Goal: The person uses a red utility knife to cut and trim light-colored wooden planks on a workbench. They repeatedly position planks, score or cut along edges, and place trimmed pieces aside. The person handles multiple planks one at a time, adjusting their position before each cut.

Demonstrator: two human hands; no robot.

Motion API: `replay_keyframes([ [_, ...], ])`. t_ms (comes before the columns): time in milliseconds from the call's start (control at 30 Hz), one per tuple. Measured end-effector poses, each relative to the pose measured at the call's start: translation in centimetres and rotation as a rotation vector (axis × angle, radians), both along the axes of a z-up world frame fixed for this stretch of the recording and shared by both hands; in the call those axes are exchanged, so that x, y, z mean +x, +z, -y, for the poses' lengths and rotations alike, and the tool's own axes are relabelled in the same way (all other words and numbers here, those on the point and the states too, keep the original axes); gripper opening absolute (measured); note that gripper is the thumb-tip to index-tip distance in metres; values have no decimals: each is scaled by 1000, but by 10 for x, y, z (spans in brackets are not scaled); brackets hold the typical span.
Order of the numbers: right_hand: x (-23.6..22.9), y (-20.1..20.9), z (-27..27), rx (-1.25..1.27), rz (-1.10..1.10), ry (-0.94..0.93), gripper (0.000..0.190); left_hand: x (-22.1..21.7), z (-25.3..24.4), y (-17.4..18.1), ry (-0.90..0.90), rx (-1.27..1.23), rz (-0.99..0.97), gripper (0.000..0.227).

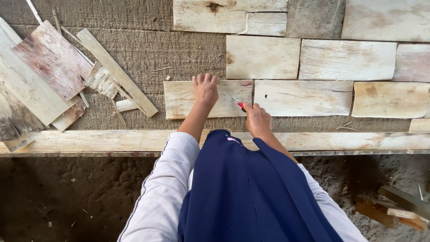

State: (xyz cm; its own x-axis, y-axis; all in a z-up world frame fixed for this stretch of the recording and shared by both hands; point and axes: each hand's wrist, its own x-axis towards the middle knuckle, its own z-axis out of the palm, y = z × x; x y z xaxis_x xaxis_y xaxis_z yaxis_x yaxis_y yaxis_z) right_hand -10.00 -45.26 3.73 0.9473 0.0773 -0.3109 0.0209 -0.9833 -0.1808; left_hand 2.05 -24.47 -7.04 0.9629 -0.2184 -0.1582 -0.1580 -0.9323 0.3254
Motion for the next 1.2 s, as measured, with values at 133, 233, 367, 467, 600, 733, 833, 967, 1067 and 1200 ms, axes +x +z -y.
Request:
replay_keyframes([
  [133,-5,3,1,4,-41,-25,42,10,5,-24,52,-19,29,14],
  [233,-9,14,0,1,-67,-38,43,13,5,-41,71,-35,5,12],
  [367,-6,35,3,68,-131,-164,36,15,5,-36,107,-41,-9,14],
  [467,0,44,5,53,-138,-255,34,14,7,-27,118,-44,-5,13],
  [600,8,46,7,59,-131,-338,33,15,7,-26,130,-52,-18,14],
  [733,21,42,18,138,-129,-411,37,15,8,-19,143,-68,-40,14],
  [833,24,25,32,191,-103,-352,39,14,10,-20,143,-54,-37,13],
  [967,25,15,38,205,-121,-371,38,18,11,-29,146,-52,-56,14],
  [1067,26,16,37,203,-131,-371,38,20,12,-23,159,-48,-87,14],
  [1200,27,14,39,178,-150,-352,35,21,14,-23,185,-53,-125,12],
])
